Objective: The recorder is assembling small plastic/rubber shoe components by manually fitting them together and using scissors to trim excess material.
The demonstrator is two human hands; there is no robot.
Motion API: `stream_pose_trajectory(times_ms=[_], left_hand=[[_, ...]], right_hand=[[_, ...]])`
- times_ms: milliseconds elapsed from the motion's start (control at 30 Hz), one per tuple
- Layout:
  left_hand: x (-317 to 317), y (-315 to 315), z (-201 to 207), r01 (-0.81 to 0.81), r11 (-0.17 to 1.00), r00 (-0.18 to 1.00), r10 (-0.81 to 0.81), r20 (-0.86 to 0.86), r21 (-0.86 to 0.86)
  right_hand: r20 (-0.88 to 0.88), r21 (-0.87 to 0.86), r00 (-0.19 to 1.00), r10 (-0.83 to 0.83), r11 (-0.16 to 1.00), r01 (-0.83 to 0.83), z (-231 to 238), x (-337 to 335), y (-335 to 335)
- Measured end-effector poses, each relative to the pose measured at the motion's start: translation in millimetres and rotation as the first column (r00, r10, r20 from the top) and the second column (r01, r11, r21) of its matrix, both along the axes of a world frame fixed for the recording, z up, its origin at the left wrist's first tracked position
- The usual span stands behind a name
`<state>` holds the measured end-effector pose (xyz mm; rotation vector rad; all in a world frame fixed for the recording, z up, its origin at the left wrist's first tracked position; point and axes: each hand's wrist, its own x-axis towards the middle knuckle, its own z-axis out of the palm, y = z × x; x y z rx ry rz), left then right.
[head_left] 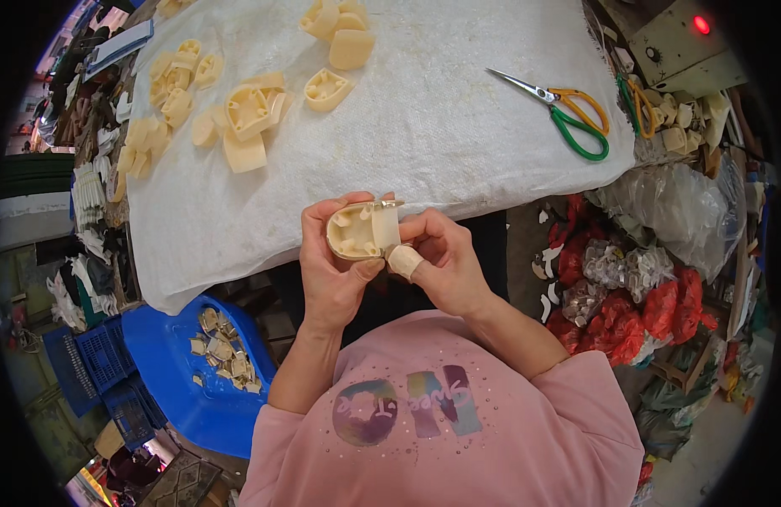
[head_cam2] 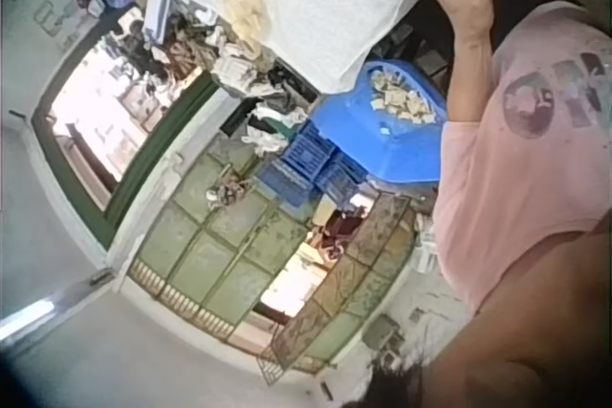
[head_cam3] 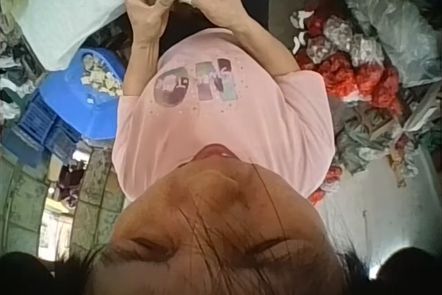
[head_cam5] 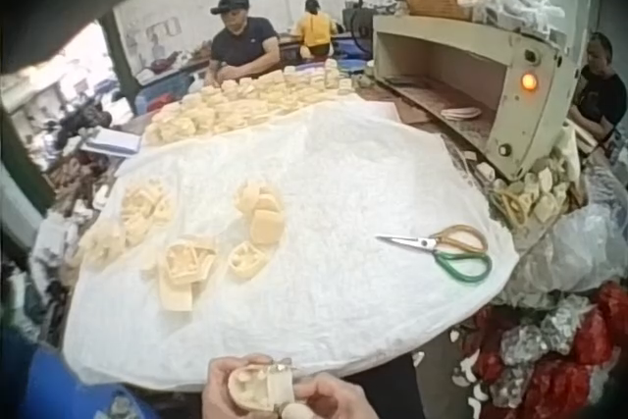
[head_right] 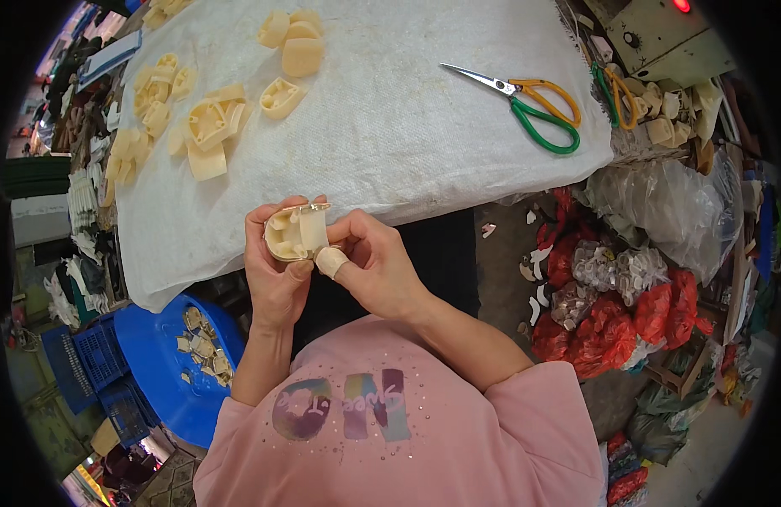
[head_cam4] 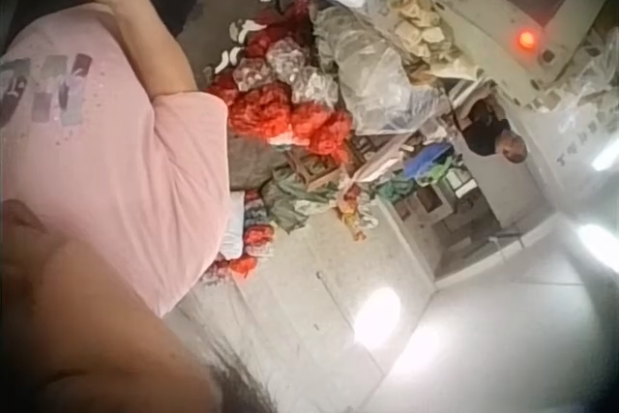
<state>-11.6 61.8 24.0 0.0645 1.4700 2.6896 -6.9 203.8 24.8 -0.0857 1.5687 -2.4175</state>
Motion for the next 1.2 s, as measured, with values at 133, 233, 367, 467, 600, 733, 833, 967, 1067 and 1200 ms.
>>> stream_pose_trajectory(times_ms=[133,233,367,467,600,733,833,967,1067,1200], left_hand=[[2.2,0.5,0.6,-0.067,0.998,0.998,0.067,0.013,0.000],[5.2,-14.3,1.4,-0.122,0.984,0.991,0.128,0.044,-0.132],[15.1,-31.6,6.9,-0.311,0.886,0.949,0.272,-0.159,-0.345],[36.7,-69.0,-9.3,-0.487,0.678,0.866,0.294,-0.404,-0.551],[70.3,-106.4,-7.8,-0.547,0.697,0.809,0.583,-0.079,-0.463],[55.1,-55.4,-13.2,-0.432,0.283,0.902,0.128,-0.413,-0.856],[41.5,-59.5,-17.0,-0.489,0.150,0.861,0.242,-0.447,-0.859],[0.9,-58.1,-8.5,-0.591,0.103,0.800,0.198,-0.566,-0.800],[-21.3,-58.1,-15.7,-0.532,0.089,0.843,0.156,-0.516,-0.842],[-33.0,-61.3,-21.8,-0.622,0.026,0.762,0.246,-0.598,-0.782]], right_hand=[[-0.067,0.078,0.997,-0.024,0.997,0.029,-7.2,-3.9,-4.3],[0.088,-0.021,0.991,0.102,0.995,-0.101,-6.9,-10.1,-8.6],[-0.087,0.227,0.960,0.267,0.943,-0.242,-11.2,-13.6,-11.4],[-0.197,0.354,0.938,0.285,0.913,-0.204,-15.9,-13.5,-11.4],[-0.121,0.111,0.963,0.241,0.967,-0.228,-30.7,-26.8,-5.8],[-0.253,0.159,0.931,0.264,0.960,-0.229,-21.0,-32.3,-55.9],[-0.134,0.135,0.949,0.285,0.954,-0.267,-17.3,-33.6,-56.7],[-0.086,0.186,0.962,0.258,0.953,-0.239,-26.8,-35.2,-48.0],[-0.074,0.252,0.983,0.171,0.956,-0.147,-22.7,-31.9,-47.1],[-0.069,0.252,0.977,0.202,0.951,-0.179,-22.5,-30.2,-41.0]])
